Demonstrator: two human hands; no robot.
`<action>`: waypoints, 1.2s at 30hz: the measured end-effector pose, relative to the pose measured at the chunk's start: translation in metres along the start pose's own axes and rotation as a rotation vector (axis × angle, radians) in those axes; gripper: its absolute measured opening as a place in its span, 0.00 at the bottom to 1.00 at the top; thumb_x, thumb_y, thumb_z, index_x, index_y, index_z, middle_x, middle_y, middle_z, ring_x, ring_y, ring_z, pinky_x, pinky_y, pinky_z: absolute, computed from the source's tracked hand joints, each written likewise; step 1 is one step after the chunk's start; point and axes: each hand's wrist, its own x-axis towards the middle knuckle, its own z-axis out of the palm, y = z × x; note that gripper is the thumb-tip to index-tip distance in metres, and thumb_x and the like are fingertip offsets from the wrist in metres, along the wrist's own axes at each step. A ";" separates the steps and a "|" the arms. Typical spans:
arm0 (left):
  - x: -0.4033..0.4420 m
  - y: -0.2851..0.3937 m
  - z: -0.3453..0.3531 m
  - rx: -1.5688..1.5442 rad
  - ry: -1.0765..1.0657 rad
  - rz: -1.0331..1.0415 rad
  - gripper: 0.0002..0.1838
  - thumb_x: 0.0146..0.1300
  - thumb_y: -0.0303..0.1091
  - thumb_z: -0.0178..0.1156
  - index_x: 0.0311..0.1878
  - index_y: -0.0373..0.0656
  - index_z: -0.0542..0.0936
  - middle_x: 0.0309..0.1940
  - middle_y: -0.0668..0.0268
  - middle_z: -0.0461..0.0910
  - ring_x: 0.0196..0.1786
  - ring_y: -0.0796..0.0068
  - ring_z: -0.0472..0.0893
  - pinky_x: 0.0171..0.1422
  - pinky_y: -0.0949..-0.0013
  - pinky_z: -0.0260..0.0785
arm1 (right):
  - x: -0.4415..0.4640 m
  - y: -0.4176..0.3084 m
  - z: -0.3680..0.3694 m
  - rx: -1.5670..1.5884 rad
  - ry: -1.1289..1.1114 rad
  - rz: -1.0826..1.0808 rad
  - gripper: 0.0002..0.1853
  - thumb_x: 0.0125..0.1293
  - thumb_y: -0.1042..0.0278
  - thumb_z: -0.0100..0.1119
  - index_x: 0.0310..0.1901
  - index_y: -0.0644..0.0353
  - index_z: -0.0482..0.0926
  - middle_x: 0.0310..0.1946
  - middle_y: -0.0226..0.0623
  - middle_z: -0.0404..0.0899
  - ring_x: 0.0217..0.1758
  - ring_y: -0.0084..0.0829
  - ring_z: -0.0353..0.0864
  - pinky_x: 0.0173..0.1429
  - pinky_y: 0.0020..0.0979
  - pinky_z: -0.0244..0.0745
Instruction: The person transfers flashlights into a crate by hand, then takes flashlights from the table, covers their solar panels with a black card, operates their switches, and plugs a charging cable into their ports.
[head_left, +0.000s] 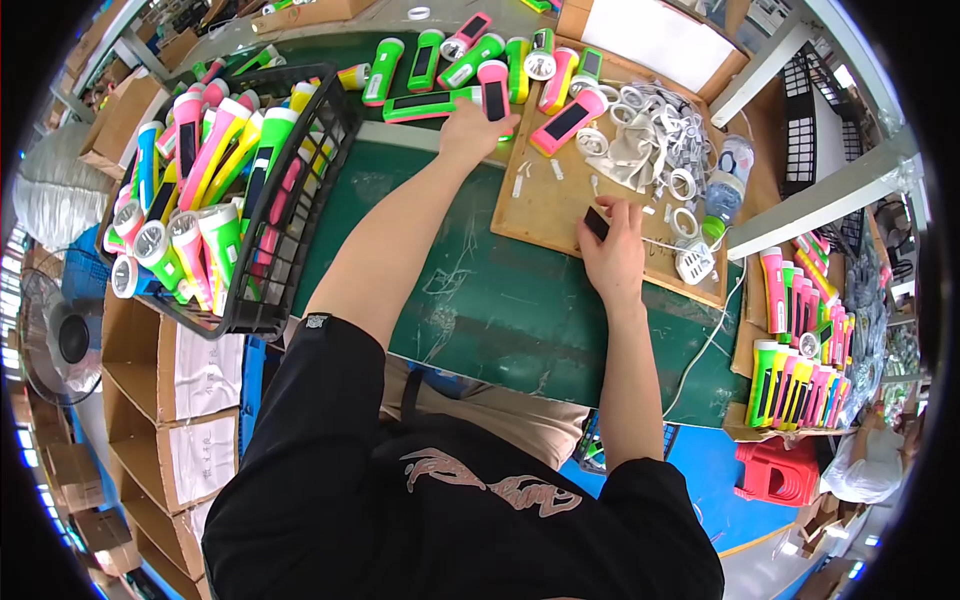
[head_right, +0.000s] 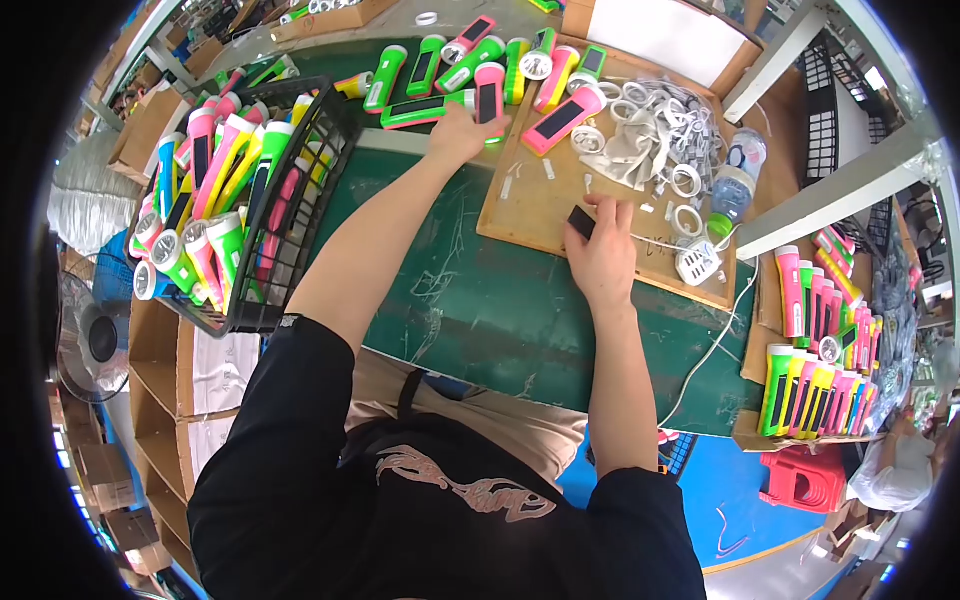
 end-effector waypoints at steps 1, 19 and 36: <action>0.007 -0.006 0.000 -0.015 -0.070 0.033 0.49 0.49 0.65 0.71 0.57 0.24 0.72 0.52 0.39 0.80 0.55 0.48 0.82 0.58 0.55 0.74 | 0.000 0.000 0.000 0.017 -0.002 0.003 0.23 0.58 0.68 0.68 0.54 0.57 0.72 0.47 0.47 0.71 0.45 0.53 0.81 0.44 0.46 0.80; -0.102 -0.005 -0.052 -1.215 -0.856 -0.103 0.27 0.75 0.53 0.43 0.63 0.40 0.72 0.49 0.54 0.81 0.45 0.58 0.85 0.56 0.48 0.78 | 0.000 -0.001 -0.002 0.021 -0.041 0.052 0.21 0.60 0.67 0.68 0.54 0.58 0.73 0.45 0.45 0.73 0.48 0.45 0.79 0.49 0.42 0.78; -0.131 0.030 -0.027 -1.174 -0.878 -0.234 0.30 0.75 0.57 0.44 0.62 0.37 0.70 0.43 0.54 0.83 0.31 0.57 0.85 0.38 0.56 0.83 | 0.004 0.004 -0.002 0.262 0.168 0.008 0.07 0.74 0.76 0.51 0.48 0.68 0.66 0.36 0.48 0.70 0.35 0.37 0.70 0.43 0.37 0.69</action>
